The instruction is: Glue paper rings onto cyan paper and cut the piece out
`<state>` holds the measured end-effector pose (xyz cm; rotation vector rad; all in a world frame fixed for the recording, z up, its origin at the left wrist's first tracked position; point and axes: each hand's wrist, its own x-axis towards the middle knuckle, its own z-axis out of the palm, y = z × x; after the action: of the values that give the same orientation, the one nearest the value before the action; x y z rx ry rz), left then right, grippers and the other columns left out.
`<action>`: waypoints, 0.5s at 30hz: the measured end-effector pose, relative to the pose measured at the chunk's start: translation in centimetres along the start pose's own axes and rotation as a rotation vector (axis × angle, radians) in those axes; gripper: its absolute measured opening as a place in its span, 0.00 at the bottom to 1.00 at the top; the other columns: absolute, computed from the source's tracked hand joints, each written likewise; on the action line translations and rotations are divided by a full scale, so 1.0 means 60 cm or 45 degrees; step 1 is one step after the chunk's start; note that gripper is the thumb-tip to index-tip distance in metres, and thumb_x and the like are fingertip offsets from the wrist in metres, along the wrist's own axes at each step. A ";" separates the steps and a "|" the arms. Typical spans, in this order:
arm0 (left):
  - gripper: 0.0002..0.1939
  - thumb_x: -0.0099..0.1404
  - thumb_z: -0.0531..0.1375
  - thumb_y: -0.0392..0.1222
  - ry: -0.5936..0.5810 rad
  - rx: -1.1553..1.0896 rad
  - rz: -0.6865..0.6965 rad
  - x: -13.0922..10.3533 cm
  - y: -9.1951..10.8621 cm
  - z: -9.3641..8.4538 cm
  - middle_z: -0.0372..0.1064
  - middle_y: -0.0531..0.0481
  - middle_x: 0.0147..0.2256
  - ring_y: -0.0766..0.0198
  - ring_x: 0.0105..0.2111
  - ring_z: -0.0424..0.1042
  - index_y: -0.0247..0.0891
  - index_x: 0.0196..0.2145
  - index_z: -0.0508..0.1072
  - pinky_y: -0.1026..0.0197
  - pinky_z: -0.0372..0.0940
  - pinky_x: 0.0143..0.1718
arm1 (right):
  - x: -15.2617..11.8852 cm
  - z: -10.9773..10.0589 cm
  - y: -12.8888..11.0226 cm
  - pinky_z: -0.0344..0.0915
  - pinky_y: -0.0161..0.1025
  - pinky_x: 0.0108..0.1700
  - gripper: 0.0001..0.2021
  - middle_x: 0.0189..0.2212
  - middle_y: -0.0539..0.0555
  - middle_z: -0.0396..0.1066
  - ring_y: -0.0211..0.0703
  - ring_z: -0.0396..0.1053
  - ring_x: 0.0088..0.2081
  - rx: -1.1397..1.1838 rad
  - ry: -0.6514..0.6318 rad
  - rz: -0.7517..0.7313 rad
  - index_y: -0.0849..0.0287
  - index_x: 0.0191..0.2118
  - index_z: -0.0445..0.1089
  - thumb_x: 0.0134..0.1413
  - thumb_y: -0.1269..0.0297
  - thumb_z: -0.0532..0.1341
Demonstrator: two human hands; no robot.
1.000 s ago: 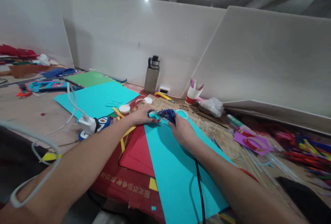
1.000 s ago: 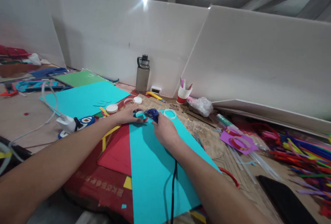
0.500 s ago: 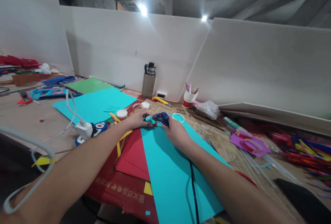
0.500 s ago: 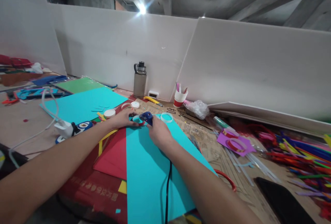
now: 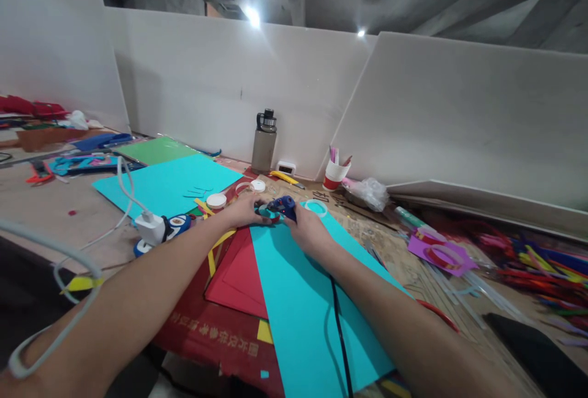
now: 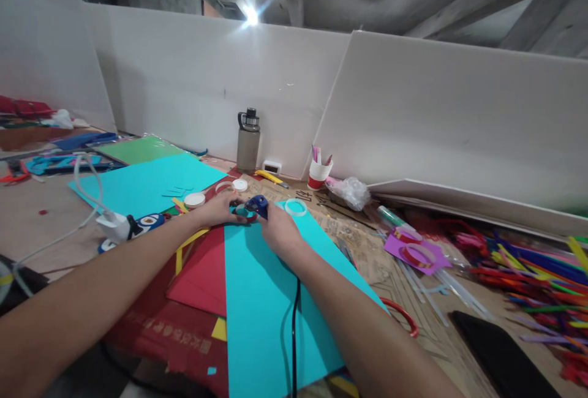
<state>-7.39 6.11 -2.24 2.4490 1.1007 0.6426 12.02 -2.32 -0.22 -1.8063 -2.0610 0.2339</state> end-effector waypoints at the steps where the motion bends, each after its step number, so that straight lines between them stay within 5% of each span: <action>1: 0.23 0.49 0.66 0.55 0.002 -0.012 0.003 0.000 0.001 0.000 0.73 0.50 0.36 0.56 0.40 0.69 0.39 0.40 0.77 0.59 0.62 0.39 | -0.001 -0.001 0.003 0.60 0.37 0.39 0.14 0.45 0.62 0.73 0.50 0.71 0.45 -0.013 0.004 0.007 0.63 0.50 0.65 0.61 0.62 0.54; 15: 0.24 0.48 0.67 0.54 0.003 -0.088 -0.010 0.000 -0.001 0.002 0.73 0.49 0.37 0.56 0.39 0.69 0.39 0.40 0.76 0.58 0.63 0.40 | -0.003 0.000 -0.004 0.59 0.35 0.40 0.15 0.46 0.61 0.73 0.47 0.70 0.46 0.007 -0.010 -0.010 0.61 0.51 0.64 0.61 0.62 0.55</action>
<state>-7.35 6.13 -2.39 2.3855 1.0702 0.6696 11.82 -2.57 -0.15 -1.7969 -2.0703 0.2447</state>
